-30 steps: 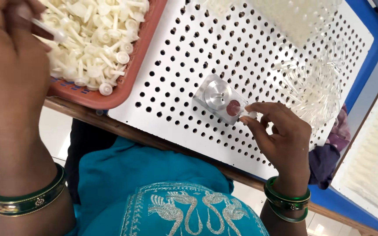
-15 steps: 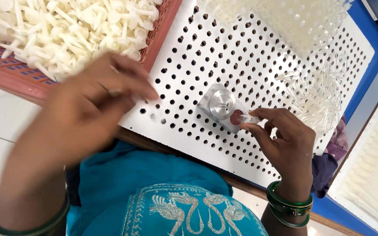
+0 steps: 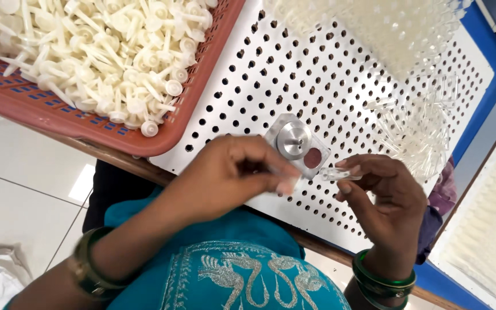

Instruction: The person sits at a factory workbench assembling small plastic parts. They repeatedly pick a white mushroom-shaped cap from a red basket, pick a clear plastic tube, press the cap into the tube using a small metal fixture on a perforated board, and set the joined piece aside, working through the basket one piece at a time.

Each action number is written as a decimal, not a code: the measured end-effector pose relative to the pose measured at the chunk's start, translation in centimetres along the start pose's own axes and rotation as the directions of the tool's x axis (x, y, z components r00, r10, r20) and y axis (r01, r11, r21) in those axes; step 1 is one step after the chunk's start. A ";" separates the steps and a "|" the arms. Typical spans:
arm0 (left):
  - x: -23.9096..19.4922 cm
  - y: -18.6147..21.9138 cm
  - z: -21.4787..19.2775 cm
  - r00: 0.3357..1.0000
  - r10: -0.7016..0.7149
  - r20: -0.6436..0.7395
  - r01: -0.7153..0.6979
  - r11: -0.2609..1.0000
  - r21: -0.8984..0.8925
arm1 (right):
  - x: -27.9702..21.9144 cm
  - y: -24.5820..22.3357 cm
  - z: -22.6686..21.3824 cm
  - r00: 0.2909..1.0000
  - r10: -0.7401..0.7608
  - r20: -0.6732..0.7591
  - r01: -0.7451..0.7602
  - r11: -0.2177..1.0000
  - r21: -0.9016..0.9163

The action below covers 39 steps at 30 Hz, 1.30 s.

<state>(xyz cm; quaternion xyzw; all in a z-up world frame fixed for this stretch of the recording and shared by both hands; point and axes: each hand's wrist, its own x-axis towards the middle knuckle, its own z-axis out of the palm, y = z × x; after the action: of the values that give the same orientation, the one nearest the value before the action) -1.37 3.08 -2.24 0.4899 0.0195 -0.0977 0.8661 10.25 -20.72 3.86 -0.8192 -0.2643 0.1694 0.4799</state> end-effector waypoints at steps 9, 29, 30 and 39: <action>2.4 -1.3 3.3 0.929 0.163 -0.333 -0.132 0.985 0.115 | 1.1 0.8 0.8 0.997 -0.079 0.017 0.079 0.997 -0.023; -2.6 6.7 -5.9 0.563 0.761 -0.322 -0.020 0.402 0.915 | 13.6 -0.6 0.4 0.985 -0.050 -0.163 -0.002 0.952 -0.306; -3.5 6.5 -7.4 0.557 0.760 -0.335 0.133 0.317 0.939 | 14.8 0.5 -0.1 0.972 -0.222 -0.075 0.159 0.860 -0.485; -3.0 8.6 -9.0 0.679 0.618 -0.396 0.550 -0.072 0.832 | 20.2 2.2 2.0 0.907 -0.344 0.244 0.402 0.534 -0.744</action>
<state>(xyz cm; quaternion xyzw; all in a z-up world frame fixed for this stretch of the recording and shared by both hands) -2.15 15.54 0.75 0.9435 0.2701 0.1540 0.1150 25.97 -8.16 0.45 -0.8628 -0.4954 -0.0409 0.0922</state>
